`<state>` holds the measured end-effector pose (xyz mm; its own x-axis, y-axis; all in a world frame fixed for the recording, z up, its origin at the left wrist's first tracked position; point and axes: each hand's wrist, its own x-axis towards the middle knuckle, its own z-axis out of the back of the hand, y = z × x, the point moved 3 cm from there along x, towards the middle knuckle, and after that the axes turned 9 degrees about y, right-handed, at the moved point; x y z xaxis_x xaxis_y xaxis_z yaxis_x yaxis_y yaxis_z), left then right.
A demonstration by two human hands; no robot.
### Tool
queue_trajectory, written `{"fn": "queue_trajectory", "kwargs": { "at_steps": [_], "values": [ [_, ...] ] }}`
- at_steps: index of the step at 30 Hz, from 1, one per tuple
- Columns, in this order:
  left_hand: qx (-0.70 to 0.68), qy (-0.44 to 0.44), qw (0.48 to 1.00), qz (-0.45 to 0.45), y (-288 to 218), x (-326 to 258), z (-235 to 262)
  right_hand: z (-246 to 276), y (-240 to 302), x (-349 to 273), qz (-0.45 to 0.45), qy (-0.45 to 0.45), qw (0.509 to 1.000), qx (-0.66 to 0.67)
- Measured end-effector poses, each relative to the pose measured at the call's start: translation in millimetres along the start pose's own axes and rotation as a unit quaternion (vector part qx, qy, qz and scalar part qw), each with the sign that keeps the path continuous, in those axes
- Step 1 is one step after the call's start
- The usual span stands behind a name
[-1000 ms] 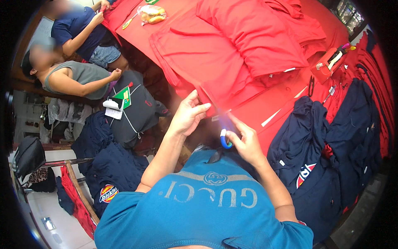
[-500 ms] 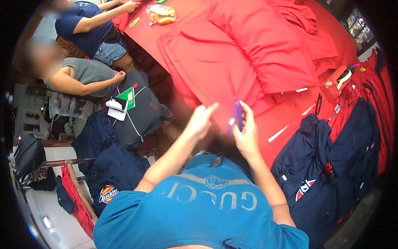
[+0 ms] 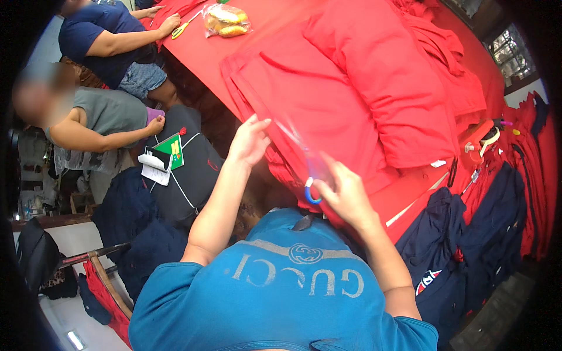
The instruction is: The person uses blue-handled scissors to cut tags off a stack of red shirts laid out on a table. They repeatedly pick up a shirt, snip the tag, and place the shirt back on the pile. A second person is visible in the background working on similar items.
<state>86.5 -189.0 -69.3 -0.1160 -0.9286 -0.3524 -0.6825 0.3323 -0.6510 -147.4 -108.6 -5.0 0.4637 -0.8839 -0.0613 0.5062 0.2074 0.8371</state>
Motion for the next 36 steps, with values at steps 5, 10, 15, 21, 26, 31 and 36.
{"fn": "queue_trajectory", "kwargs": {
  "at_steps": [5, 10, 15, 21, 26, 31, 36],
  "values": [
    [0.038, 0.047, 0.998, -0.021, -4.5, 2.4, 2.8, -21.2, 7.3, 25.8, -0.062, 0.017, 0.997, -0.035],
    [0.099, 0.081, 0.992, -0.011, -19.6, -5.4, -12.2, -25.2, 16.1, 48.8, -0.009, -0.015, 0.999, -0.028],
    [0.1, 0.083, 0.991, -0.014, -28.2, -0.9, -13.2, -30.4, 6.6, 60.1, -0.025, -0.033, 0.997, 0.066],
    [0.081, 0.102, 0.991, -0.039, -34.9, 15.3, -1.8, -33.1, 8.6, 60.8, 0.011, -0.054, 0.998, 0.017],
    [0.121, 0.136, 0.981, -0.062, -48.0, 1.5, -14.1, -26.9, 27.4, 72.1, 0.038, -0.043, 0.998, 0.018],
    [0.09, 0.143, 0.983, -0.066, -58.5, 7.7, -28.5, -21.2, 18.2, 92.6, 0.051, -0.061, 0.995, 0.06],
    [0.046, 0.134, 0.989, -0.052, -58.9, 15.3, -23.9, -24.3, 0.6, 87.4, -0.087, 0.006, 0.971, 0.225]
  ]
}}
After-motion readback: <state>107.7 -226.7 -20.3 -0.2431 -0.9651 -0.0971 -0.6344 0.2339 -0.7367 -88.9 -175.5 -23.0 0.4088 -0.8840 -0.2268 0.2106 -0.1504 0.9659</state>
